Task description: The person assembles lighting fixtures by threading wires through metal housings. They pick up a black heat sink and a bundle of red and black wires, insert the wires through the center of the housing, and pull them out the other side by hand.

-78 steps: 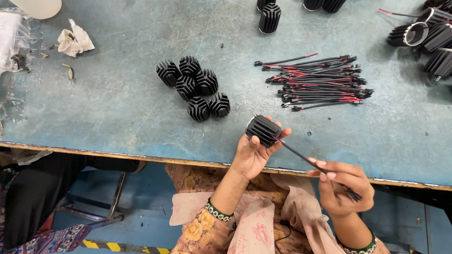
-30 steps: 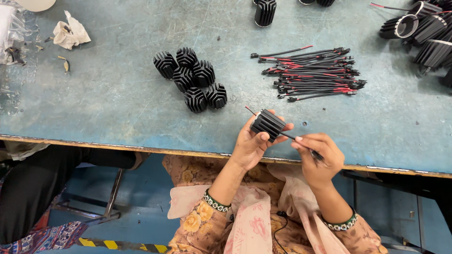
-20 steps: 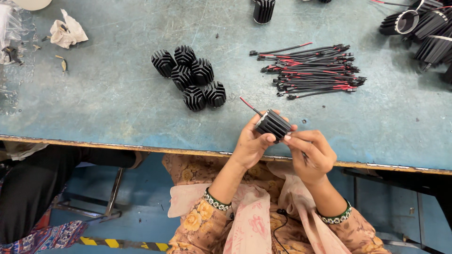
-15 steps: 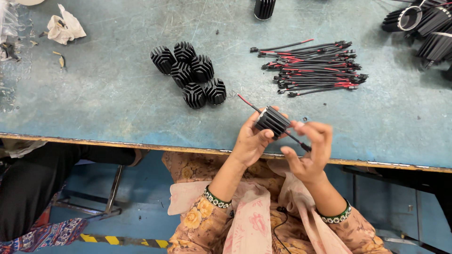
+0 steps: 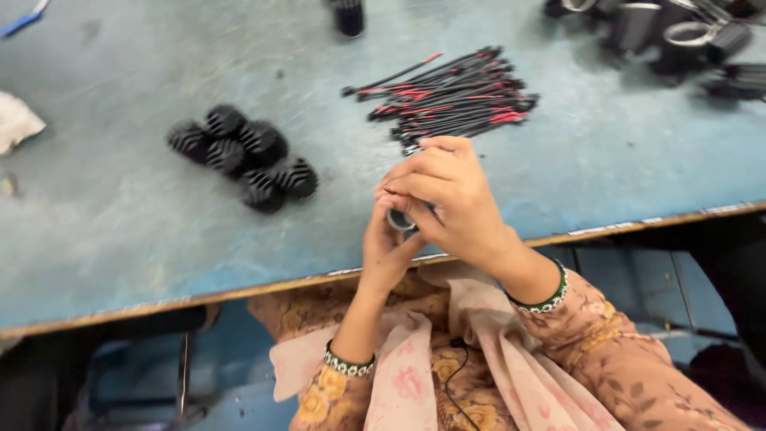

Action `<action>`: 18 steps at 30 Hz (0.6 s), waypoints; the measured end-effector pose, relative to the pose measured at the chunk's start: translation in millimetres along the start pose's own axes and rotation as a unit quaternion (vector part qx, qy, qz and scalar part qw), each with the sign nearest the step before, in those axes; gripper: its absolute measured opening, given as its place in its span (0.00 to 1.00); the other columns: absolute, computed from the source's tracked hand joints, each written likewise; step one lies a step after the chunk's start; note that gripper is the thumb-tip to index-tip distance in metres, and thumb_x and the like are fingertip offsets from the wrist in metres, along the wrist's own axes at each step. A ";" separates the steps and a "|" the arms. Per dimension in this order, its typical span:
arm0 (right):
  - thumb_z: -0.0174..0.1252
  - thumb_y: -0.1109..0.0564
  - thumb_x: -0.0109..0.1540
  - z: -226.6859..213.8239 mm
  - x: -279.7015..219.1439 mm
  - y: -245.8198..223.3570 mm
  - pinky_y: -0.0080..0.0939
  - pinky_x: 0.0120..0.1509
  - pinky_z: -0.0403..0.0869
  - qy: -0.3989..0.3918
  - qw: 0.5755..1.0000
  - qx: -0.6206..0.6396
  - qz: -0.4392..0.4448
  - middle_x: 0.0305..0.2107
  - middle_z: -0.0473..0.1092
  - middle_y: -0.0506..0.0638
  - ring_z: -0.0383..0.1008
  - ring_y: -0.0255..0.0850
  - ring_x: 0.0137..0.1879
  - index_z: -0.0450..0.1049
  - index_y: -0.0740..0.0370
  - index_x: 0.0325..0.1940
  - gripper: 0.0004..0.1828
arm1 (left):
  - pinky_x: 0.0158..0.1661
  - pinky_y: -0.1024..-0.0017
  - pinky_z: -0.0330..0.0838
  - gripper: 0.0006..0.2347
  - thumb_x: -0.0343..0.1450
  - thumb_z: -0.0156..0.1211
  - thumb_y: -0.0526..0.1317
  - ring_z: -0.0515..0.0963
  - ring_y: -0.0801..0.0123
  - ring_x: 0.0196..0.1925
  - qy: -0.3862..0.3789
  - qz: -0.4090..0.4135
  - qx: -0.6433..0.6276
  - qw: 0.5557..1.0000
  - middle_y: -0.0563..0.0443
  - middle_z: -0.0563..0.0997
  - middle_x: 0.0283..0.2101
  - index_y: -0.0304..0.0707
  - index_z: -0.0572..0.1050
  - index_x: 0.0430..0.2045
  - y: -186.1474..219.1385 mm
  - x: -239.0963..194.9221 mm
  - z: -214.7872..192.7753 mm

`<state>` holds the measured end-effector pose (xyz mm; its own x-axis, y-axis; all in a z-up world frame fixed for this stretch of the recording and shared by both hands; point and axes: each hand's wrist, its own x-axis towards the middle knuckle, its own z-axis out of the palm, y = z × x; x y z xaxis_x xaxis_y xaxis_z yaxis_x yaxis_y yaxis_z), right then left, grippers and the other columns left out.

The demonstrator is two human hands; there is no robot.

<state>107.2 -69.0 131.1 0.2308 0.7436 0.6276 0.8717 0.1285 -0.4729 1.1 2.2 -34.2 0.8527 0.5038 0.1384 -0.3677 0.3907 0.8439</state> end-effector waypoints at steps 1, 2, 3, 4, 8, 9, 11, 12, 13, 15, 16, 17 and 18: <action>0.68 0.59 0.62 -7.5 -1.7 1.4 0.46 0.67 0.65 0.018 1.000 0.015 0.017 0.39 0.78 0.42 0.77 0.36 0.48 0.80 0.57 0.39 0.04 | 0.68 0.69 0.65 0.35 0.67 0.66 0.23 0.69 0.69 0.69 -0.012 0.011 0.007 1.000 0.50 0.67 0.65 0.36 0.57 0.70 3.2 0.3 1.0; 0.68 0.59 0.62 -15.1 -4.8 3.0 0.44 0.65 0.65 0.034 0.998 0.034 0.033 0.38 0.78 0.42 0.77 0.36 0.47 0.80 0.57 0.38 0.03 | 0.68 0.68 0.65 0.37 0.66 0.67 0.23 0.68 0.67 0.70 -0.023 0.012 0.014 1.000 0.49 0.66 0.67 0.35 0.56 0.71 6.6 0.2 2.9; 0.68 0.59 0.63 -21.1 -7.8 5.2 0.42 0.63 0.65 0.050 0.996 0.053 0.048 0.38 0.79 0.42 0.77 0.36 0.47 0.80 0.56 0.38 0.03 | 0.69 0.67 0.64 0.38 0.65 0.68 0.23 0.67 0.66 0.70 -0.034 0.013 0.020 0.999 0.48 0.66 0.68 0.34 0.55 0.72 10.6 0.4 5.3; 0.67 0.60 0.63 -25.9 -8.0 10.5 0.42 0.61 0.66 0.062 0.996 0.041 0.050 0.37 0.79 0.44 0.78 0.37 0.46 0.79 0.57 0.36 0.03 | 0.69 0.66 0.63 0.40 0.65 0.70 0.23 0.67 0.64 0.71 -0.045 0.019 0.028 0.998 0.47 0.65 0.69 0.34 0.55 0.72 15.6 3.3 7.5; 0.62 0.66 0.68 -54.3 -10.0 53.5 0.37 0.54 0.78 0.137 0.980 0.115 0.084 0.38 0.77 0.53 0.81 0.39 0.46 0.73 0.66 0.36 0.07 | 0.66 0.67 0.64 0.47 0.63 0.72 0.29 0.70 0.61 0.66 -0.085 0.014 0.027 0.996 0.44 0.66 0.67 0.40 0.42 0.75 30.7 8.7 13.8; 0.60 0.67 0.71 -66.7 -9.7 69.4 0.34 0.49 0.77 0.145 0.979 0.111 0.093 0.37 0.78 0.55 0.80 0.38 0.44 0.73 0.67 0.36 0.09 | 0.66 0.66 0.65 0.45 0.65 0.70 0.31 0.71 0.60 0.67 -0.076 0.011 0.020 0.997 0.43 0.67 0.68 0.39 0.44 0.74 32.4 9.5 13.4; 0.57 0.70 0.74 -92.6 -8.9 102.3 0.31 0.41 0.75 0.174 0.975 0.085 0.107 0.37 0.78 0.56 0.79 0.36 0.40 0.73 0.70 0.38 0.10 | 0.66 0.65 0.67 0.40 0.68 0.69 0.33 0.73 0.59 0.67 -0.061 0.003 0.011 0.998 0.41 0.69 0.66 0.36 0.48 0.73 31.3 7.9 13.2; 0.56 0.71 0.74 -103.1 -8.0 119.9 0.30 0.38 0.74 0.194 0.973 0.061 0.110 0.38 0.78 0.56 0.78 0.35 0.38 0.74 0.71 0.40 0.08 | 0.66 0.64 0.68 0.38 0.69 0.68 0.33 0.74 0.58 0.66 -0.056 -0.002 0.009 0.998 0.40 0.71 0.64 0.34 0.50 0.73 29.8 6.7 12.9; 0.54 0.73 0.73 -112.9 -6.8 139.1 0.31 0.39 0.74 0.191 0.978 -0.004 0.088 0.37 0.79 0.57 0.78 0.35 0.37 0.75 0.73 0.39 0.08 | 0.66 0.64 0.69 0.35 0.70 0.67 0.33 0.75 0.58 0.65 -0.051 -0.008 0.007 0.999 0.38 0.73 0.62 0.32 0.53 0.72 28.2 6.0 12.2; 0.53 0.74 0.70 -128.3 -3.4 185.4 0.32 0.38 0.76 0.195 0.974 -0.101 0.050 0.34 0.79 0.56 0.78 0.35 0.35 0.77 0.76 0.40 0.08 | 0.65 0.64 0.69 0.32 0.72 0.66 0.33 0.76 0.59 0.64 -0.065 -0.017 0.024 0.997 0.39 0.75 0.61 0.30 0.57 0.71 25.6 4.4 10.4; 0.54 0.75 0.70 -132.0 -1.8 212.0 0.31 0.36 0.77 0.201 0.970 -0.133 0.035 0.31 0.78 0.56 0.79 0.35 0.35 0.78 0.77 0.40 0.07 | 0.65 0.64 0.69 0.30 0.73 0.65 0.33 0.76 0.60 0.63 -0.071 -0.020 0.032 0.997 0.39 0.76 0.60 0.30 0.59 0.70 24.8 3.8 10.0; 0.58 0.71 0.71 -135.9 -1.0 239.2 0.31 0.36 0.78 0.224 0.964 -0.118 0.079 0.30 0.79 0.54 0.80 0.34 0.34 0.79 0.76 0.39 0.07 | 0.64 0.65 0.69 0.29 0.73 0.64 0.33 0.76 0.60 0.63 -0.071 -0.022 0.029 0.997 0.40 0.76 0.59 0.30 0.59 0.69 24.2 3.5 9.7; 0.62 0.67 0.73 -138.2 -6.1 262.5 0.31 0.36 0.78 0.246 0.956 -0.102 0.123 0.29 0.79 0.52 0.81 0.34 0.32 0.79 0.75 0.38 0.09 | 0.64 0.65 0.69 0.28 0.73 0.64 0.33 0.76 0.60 0.63 -0.071 -0.024 0.026 0.997 0.41 0.76 0.59 0.30 0.60 0.69 24.0 3.4 9.3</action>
<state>394.3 -130.5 88.6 0.5719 0.3294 0.7513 0.8190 -0.1779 -0.5454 -1.4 6.2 -8.7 0.9137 0.3707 0.1663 -0.3091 0.3688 0.8766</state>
